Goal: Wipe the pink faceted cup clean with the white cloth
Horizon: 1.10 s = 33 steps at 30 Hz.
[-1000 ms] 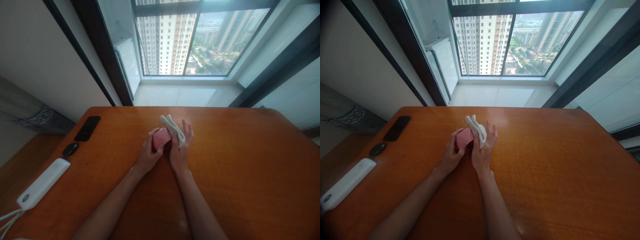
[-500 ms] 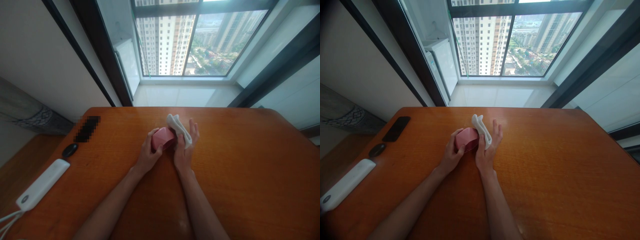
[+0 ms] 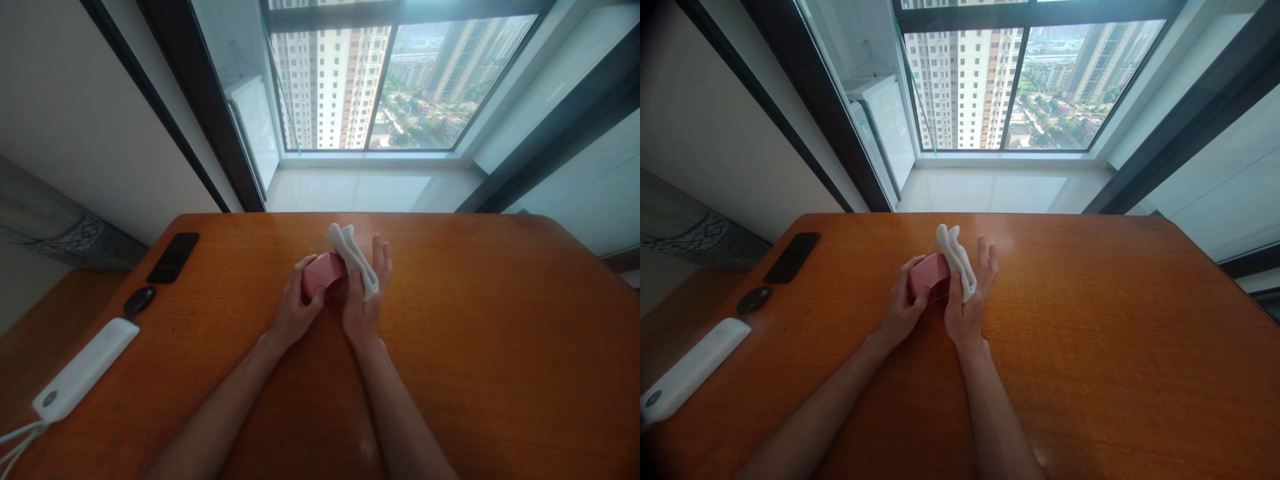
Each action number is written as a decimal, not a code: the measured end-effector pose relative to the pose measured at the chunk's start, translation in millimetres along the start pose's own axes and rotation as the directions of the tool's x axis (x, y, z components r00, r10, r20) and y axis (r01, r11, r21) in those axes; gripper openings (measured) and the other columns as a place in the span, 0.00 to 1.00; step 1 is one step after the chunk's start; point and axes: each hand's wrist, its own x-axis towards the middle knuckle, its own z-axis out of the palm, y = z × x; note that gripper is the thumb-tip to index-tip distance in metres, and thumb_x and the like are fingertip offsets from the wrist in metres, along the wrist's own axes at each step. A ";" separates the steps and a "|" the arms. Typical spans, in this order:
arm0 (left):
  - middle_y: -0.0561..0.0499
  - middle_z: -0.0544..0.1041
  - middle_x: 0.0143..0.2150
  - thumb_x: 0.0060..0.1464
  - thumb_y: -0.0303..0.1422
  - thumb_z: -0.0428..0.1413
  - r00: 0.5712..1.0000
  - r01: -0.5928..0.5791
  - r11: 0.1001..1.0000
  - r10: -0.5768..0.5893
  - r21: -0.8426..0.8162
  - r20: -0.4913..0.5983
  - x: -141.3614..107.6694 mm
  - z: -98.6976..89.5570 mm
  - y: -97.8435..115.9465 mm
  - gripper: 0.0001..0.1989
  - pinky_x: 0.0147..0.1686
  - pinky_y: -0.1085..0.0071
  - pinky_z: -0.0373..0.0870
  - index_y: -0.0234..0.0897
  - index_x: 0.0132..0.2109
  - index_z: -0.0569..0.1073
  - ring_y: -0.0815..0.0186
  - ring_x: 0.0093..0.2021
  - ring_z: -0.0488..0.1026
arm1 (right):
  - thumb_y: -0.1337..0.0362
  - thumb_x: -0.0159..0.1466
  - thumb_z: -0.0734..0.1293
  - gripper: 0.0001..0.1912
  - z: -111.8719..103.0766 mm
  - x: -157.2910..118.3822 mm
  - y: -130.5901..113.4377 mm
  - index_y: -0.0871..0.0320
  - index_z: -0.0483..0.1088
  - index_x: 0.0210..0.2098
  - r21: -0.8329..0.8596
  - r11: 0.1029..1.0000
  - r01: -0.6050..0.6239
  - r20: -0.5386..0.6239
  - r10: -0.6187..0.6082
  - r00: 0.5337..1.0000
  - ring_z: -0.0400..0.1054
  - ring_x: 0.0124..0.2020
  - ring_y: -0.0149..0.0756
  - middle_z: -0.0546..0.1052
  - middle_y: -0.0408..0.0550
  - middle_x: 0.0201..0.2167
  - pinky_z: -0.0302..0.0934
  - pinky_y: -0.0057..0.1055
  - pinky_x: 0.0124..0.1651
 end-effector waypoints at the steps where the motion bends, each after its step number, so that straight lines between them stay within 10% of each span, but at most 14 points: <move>1: 0.41 0.73 0.71 0.70 0.38 0.58 1.000 0.002 1.000 -0.002 -0.009 -0.001 0.3 0.1 0.1 0.28 0.71 0.54 0.71 0.41 0.72 0.64 0.52 0.69 0.73 | 0.55 0.81 0.53 0.31 0.4 -0.6 -1.2 0.43 0.50 0.81 0.006 0.998 0.056 0.038 -0.057 0.998 0.38 0.85 0.53 0.52 0.50 0.83 0.46 0.68 0.79; 9: 0.41 0.72 0.72 0.67 0.34 0.58 1.000 0.007 1.000 -0.007 -0.008 -0.004 -0.2 0.5 0.5 0.29 0.72 0.54 0.69 0.41 0.72 0.64 0.52 0.71 0.71 | 0.53 0.81 0.56 0.32 3.8 0.1 7.5 0.44 0.49 0.82 0.049 0.989 -0.139 -0.034 0.141 0.989 0.38 0.85 0.54 0.52 0.52 0.83 0.42 0.73 0.79; 15: 0.40 0.74 0.68 0.69 0.37 0.57 1.000 0.016 0.998 -0.016 -0.054 -0.005 0.2 0.6 0.5 0.27 0.69 0.53 0.72 0.40 0.71 0.64 0.52 0.66 0.75 | 0.55 0.81 0.55 0.29 0.3 -1.5 -3.4 0.43 0.55 0.80 0.085 0.989 0.122 0.118 -0.132 0.984 0.40 0.85 0.52 0.56 0.49 0.82 0.47 0.67 0.80; 33: 0.41 0.68 0.69 0.66 0.34 0.52 0.996 0.087 0.991 -0.085 -0.106 0.026 0.9 1.3 2.1 0.27 0.68 0.53 0.69 0.41 0.70 0.60 0.53 0.65 0.70 | 0.47 0.79 0.58 0.31 8.4 5.7 5.9 0.53 0.67 0.74 0.230 0.900 -0.371 0.053 0.369 0.928 0.52 0.81 0.52 0.64 0.55 0.78 0.45 0.64 0.81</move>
